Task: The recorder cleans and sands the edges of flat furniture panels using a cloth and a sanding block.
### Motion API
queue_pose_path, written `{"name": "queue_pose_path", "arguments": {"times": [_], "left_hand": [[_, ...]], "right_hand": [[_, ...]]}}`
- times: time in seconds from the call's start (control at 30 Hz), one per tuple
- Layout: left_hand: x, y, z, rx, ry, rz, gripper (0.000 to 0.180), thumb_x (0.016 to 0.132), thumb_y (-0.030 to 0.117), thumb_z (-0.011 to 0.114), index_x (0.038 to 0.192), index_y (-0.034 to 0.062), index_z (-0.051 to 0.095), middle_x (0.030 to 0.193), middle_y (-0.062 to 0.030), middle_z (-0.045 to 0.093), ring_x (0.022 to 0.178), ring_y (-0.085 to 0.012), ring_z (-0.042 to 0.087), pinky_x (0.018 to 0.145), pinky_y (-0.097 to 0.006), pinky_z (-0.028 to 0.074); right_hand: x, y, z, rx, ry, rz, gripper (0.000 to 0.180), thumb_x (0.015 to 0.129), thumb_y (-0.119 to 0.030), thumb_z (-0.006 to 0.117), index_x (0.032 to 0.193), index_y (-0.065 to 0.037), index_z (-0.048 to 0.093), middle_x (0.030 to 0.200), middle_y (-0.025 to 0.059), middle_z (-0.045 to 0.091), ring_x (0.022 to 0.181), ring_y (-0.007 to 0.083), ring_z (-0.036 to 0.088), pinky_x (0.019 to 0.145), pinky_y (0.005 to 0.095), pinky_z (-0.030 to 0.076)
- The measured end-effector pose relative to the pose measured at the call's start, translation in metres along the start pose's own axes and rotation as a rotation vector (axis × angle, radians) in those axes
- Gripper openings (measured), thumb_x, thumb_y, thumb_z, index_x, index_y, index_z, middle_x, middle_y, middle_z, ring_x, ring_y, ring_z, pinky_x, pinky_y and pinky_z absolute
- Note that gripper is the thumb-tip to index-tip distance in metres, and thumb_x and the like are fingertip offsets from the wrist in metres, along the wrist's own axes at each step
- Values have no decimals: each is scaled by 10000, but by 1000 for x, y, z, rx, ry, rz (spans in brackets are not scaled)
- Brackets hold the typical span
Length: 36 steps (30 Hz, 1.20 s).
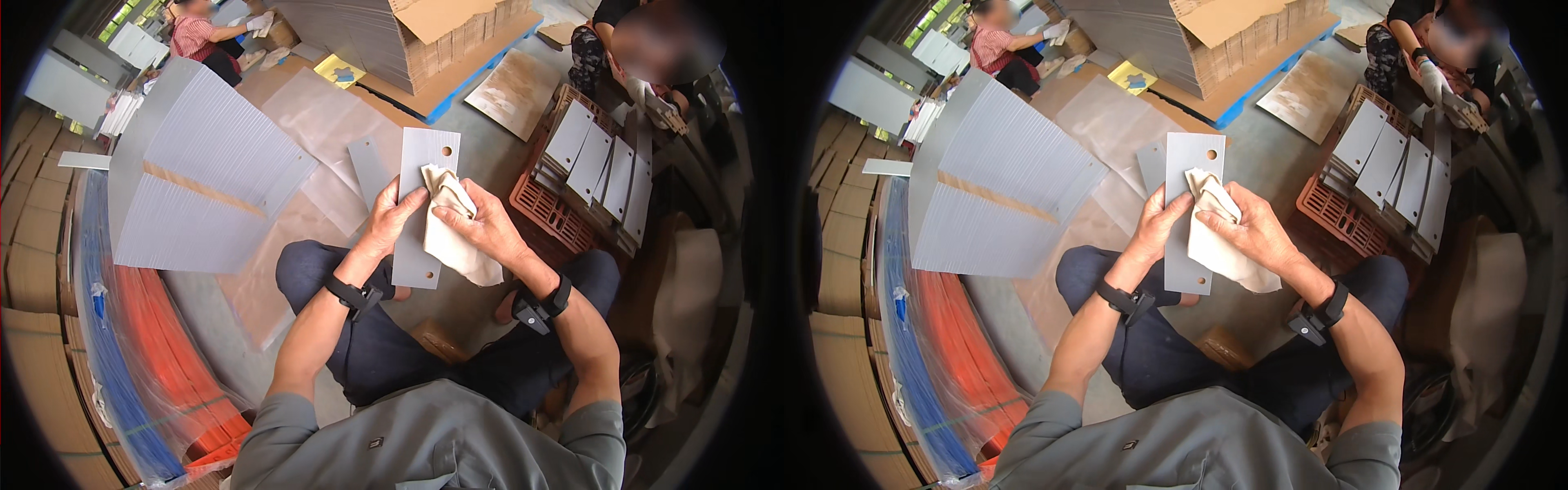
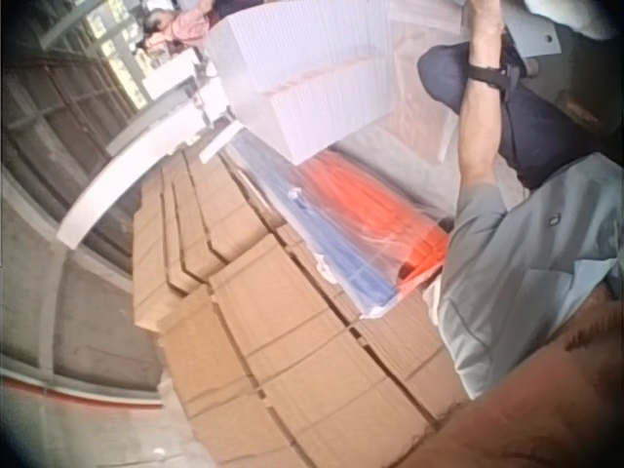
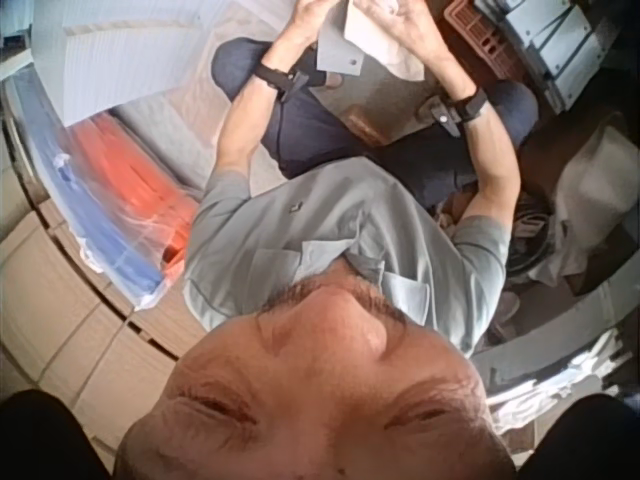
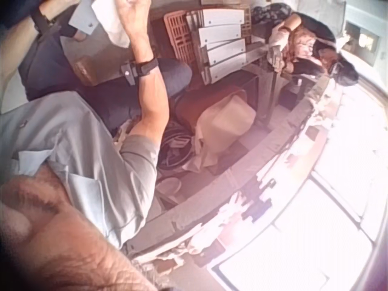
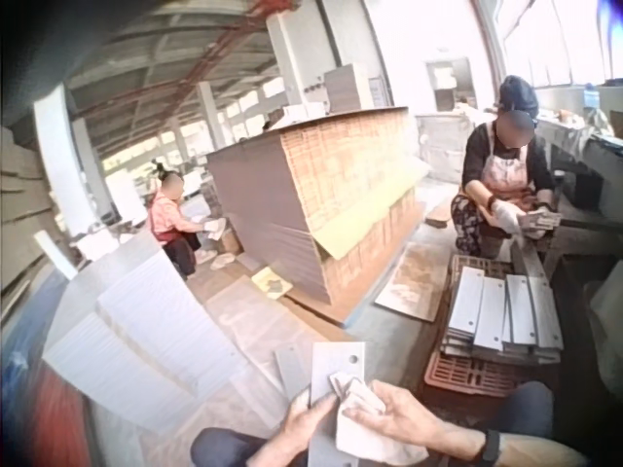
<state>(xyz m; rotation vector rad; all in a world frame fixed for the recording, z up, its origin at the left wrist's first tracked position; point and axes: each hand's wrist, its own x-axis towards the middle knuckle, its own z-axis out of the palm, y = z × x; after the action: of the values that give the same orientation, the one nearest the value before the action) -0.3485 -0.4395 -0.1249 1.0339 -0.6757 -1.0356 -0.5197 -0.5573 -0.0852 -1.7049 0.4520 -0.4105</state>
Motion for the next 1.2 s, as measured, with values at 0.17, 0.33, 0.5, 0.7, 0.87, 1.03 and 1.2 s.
{"name": "queue_pose_path", "arguments": {"times": [0.17, 0.33, 0.5, 0.7, 0.87, 1.03, 1.2], "left_hand": [[-14, 11, -19, -192, 81, 13, 357, 1029, 176, 632, 1351, 39, 564, 1207, -52, 666, 1101, -141, 641, 949, -323, 543], [-28, 55, -70, -133, 332, 148, 340, 1020, 200, 648, 1312, 36, 590, 1147, -62, 675, 1041, -146, 656, 876, -326, 575], [-55, 91, -137, -147, 564, 236, 417, 1008, 246, 662, 1342, 21, 557, 1154, -82, 668, 1058, -174, 659, 867, -349, 582], [-55, 100, -168, -215, 634, 123, 494, 986, 327, 687, 1349, 23, 547, 1198, -97, 650, 1069, -203, 658, 872, -376, 583], [-28, 109, -176, -228, 626, 39, 469, 992, 333, 682, 1326, 28, 559, 1153, -84, 650, 1012, -185, 662, 832, -354, 583], [19, 93, -182, -234, 566, -75, 392, 1029, 262, 636, 1335, 30, 553, 1153, -53, 645, 1016, -150, 646, 832, -339, 572], [54, 60, -206, -137, 592, -324, 388, 1049, 213, 617, 1385, 37, 536, 1164, -22, 640, 1030, -85, 589, 907, -287, 502]], "right_hand": [[5, -3, 10, -224, -349, -13, 337, 931, -355, 769, 997, -61, 619, 868, 48, 647, 827, 148, 635, 758, 336, 518], [22, -18, -17, -854, -426, -240, 358, 853, -340, 770, 1065, -69, 673, 958, 174, 700, 940, 406, 667, 810, 467, 529], [87, -75, -57, -938, -211, -171, 355, 877, -319, 769, 1024, -14, 664, 897, 226, 696, 856, 379, 694, 789, 437, 531], [182, -78, -62, -1031, -147, -125, 426, 865, -343, 767, 1081, 11, 669, 964, 226, 725, 908, 349, 710, 823, 412, 536], [279, -8, -13, -1024, -250, -191, 444, 858, -353, 759, 1110, 0, 663, 951, 233, 716, 942, 376, 700, 853, 432, 533], [394, 127, 11, -1079, -446, -28, 515, 829, -382, 803, 1152, -3, 670, 1027, 223, 726, 985, 347, 710, 861, 410, 546], [525, 207, 55, -927, -264, -19, 599, 838, -409, 777, 1304, -63, 631, 1297, 211, 636, 1177, 364, 629, 996, 433, 511]]}}
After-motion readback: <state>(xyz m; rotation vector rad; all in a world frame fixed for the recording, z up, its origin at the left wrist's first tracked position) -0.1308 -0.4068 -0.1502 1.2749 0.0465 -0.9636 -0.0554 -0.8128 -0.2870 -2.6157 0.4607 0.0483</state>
